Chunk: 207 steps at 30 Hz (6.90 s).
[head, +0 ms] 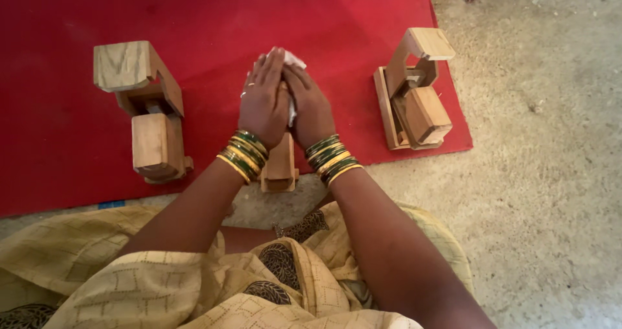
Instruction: The person sits on the floor and wipes small wooden boxes and wooden box-like objects with a white cloth, handling each item one at a time, turning them and wiping their surfaces and interiors before setting them back on the red mat.
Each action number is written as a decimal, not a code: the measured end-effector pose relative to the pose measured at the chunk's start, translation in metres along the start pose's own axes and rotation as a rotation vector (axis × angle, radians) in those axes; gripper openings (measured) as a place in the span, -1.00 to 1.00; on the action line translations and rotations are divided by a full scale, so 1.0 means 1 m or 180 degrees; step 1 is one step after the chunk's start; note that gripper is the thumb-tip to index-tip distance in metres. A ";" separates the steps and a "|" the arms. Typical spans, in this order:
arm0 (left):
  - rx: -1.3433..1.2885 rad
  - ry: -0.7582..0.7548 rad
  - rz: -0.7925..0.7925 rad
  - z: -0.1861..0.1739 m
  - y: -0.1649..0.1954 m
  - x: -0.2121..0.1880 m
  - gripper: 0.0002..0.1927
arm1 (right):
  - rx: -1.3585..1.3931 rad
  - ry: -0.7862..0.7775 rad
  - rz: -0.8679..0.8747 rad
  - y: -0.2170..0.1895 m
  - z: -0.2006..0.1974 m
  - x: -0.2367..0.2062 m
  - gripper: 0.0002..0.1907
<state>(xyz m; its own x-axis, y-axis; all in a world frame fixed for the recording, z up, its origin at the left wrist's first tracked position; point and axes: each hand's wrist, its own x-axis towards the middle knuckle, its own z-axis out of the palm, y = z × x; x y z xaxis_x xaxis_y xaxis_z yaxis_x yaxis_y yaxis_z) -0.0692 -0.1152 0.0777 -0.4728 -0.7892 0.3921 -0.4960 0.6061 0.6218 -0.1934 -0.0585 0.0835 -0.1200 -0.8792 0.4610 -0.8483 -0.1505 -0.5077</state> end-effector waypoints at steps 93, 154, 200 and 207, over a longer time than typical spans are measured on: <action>0.1785 -0.0755 -0.1218 -0.057 -0.026 -0.103 -0.15 | -0.1756 -0.0329 0.2615 0.107 -0.162 0.002 -0.34; 0.1685 -0.0496 -0.1016 -0.054 -0.031 -0.104 -0.18 | -0.0248 -0.1063 0.0840 0.062 0.036 -0.031 -0.68; 0.1511 -0.0602 -0.1130 -0.058 -0.030 -0.102 -0.16 | -0.1707 -0.1089 -0.0112 -0.023 0.005 -0.050 -0.30; 0.1525 -0.0438 -0.1094 -0.054 -0.032 -0.104 -0.18 | -0.1078 -0.1885 0.0944 -0.028 -0.026 -0.040 -0.63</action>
<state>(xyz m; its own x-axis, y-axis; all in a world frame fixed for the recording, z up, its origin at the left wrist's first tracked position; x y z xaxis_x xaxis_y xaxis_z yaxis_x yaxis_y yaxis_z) 0.0353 -0.0579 0.0542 -0.3014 -0.9469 0.1117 -0.8947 0.3214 0.3103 -0.1783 -0.0068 0.0985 -0.1518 -0.9721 -0.1786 -0.9476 0.1945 -0.2535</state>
